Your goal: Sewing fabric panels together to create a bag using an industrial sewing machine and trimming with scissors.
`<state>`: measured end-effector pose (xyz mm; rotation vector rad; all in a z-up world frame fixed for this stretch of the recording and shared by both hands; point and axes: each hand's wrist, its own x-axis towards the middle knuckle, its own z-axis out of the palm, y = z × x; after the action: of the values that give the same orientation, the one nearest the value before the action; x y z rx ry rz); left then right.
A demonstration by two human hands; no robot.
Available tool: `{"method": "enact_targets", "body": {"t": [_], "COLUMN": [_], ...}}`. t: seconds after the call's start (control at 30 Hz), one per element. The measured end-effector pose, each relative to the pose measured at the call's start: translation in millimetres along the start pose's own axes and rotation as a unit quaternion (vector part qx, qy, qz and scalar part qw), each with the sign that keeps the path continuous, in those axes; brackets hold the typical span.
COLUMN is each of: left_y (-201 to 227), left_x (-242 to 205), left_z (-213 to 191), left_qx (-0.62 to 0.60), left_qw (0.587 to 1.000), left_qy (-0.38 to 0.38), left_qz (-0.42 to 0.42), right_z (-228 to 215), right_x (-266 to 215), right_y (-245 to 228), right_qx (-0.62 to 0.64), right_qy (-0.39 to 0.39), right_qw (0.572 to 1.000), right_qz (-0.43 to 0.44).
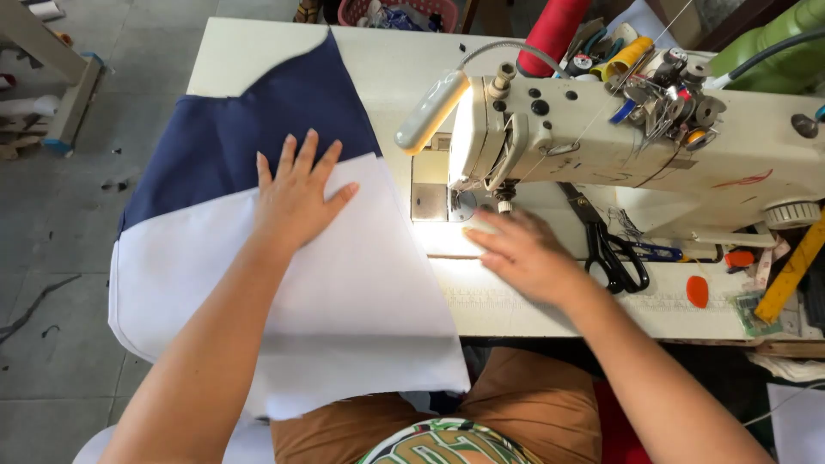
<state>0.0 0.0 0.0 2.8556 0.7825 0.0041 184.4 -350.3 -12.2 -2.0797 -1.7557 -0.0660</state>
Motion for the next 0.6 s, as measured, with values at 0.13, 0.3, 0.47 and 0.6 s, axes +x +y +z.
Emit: {"method": "enact_targets", "body": {"t": [0.13, 0.3, 0.47, 0.6], "left_y": [-14, -37, -42, -39], "left_x": [9, 1, -21, -25], "left_z": [-11, -18, -15, -15], "left_qx": [-0.002, -0.026, -0.024, -0.044], "left_qw": [0.999, 0.982, 0.978, 0.975], "left_qy": [-0.010, 0.015, 0.015, 0.038], "left_qz": [-0.045, -0.185, -0.208, -0.214], "right_z": [1, 19, 59, 45], "right_x": [-19, -35, -23, 40], "right_y": [-16, -52, -7, -3], "right_qx": [0.044, 0.032, 0.065, 0.016], "right_qy": [0.022, -0.021, 0.074, -0.009], "right_qw": [0.996, 0.999, 0.991, 0.945], "right_qz": [0.069, -0.004, 0.090, 0.327]}}
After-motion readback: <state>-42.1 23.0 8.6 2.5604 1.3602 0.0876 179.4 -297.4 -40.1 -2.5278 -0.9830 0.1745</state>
